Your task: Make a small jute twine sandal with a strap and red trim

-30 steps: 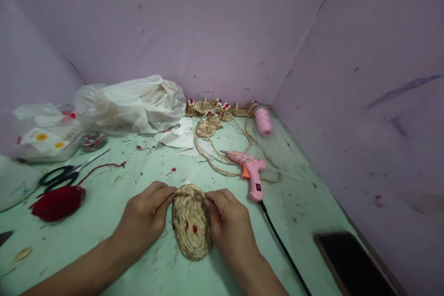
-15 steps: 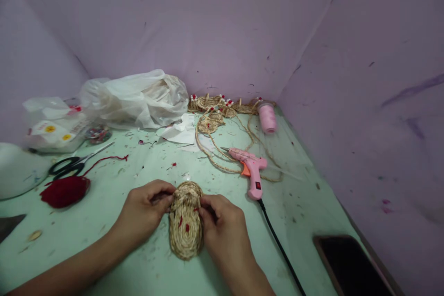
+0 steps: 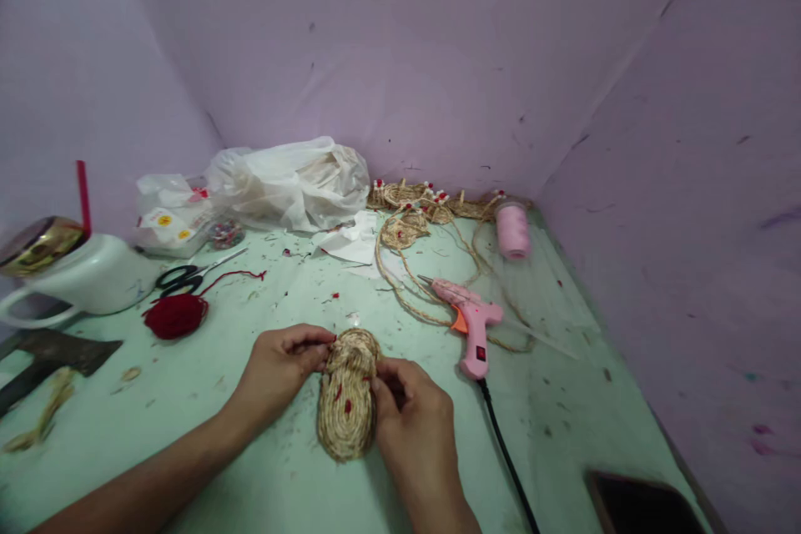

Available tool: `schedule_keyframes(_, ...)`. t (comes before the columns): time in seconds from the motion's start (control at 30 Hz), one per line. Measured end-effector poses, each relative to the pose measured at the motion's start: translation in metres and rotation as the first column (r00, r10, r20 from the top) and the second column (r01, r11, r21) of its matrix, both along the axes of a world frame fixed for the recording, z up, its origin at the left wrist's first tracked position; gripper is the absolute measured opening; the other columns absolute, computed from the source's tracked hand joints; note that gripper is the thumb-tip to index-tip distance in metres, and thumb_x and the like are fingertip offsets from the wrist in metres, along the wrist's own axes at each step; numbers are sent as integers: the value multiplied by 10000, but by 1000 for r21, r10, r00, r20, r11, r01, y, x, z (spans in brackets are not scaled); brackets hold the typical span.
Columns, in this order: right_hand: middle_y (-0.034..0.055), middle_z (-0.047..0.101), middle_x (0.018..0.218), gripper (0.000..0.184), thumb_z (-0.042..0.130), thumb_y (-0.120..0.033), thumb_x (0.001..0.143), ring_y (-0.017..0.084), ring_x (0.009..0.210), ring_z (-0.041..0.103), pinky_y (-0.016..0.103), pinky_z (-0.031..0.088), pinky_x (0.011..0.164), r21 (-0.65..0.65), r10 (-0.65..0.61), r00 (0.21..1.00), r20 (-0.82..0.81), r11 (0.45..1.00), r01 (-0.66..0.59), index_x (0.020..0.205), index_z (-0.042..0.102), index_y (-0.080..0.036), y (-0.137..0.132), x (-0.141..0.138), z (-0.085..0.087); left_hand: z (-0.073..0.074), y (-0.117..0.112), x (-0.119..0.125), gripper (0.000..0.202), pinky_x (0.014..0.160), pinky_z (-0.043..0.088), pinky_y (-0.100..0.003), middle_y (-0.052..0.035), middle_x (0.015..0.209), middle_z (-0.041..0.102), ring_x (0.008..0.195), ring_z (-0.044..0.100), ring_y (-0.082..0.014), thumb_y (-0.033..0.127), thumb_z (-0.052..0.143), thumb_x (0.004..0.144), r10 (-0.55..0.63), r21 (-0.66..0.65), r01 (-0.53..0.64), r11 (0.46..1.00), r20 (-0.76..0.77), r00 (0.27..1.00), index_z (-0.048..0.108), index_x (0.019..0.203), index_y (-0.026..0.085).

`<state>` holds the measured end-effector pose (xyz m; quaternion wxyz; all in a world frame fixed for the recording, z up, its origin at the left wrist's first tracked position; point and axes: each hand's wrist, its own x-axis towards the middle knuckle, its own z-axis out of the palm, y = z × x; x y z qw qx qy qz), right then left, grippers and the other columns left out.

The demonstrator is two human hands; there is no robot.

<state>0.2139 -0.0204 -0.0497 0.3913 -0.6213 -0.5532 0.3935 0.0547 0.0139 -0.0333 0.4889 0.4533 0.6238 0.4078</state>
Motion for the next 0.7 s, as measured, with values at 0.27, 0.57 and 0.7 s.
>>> schedule_keyframes(0.27,25,648,658,121,479,-214,752,171,586,583,248,426,535,-14,57,966,253,998,-55,727,596,-198,2,-1,10,-5,-3,-4,130,590,472,-228,-41,702,648,658,599,-149,145,544,682,-90,269,169,948,-283,955,673,661,149)
schedule_keyframes(0.57,7,625,609,98,478,-238,749,153,524,549,234,387,480,-23,41,971,235,999,-36,739,569,-203,1,-2,7,-7,-1,-5,184,551,514,-235,-27,667,658,581,601,-138,139,519,673,-60,131,73,989,-101,993,680,762,139)
schedule_keyframes(0.7,8,626,615,95,474,-248,748,151,529,549,235,389,483,-34,39,978,203,999,-32,728,555,-203,0,-2,6,-6,-1,-5,173,555,512,-226,-24,664,653,590,595,-132,131,528,664,-64,114,70,991,-57,996,671,761,135)
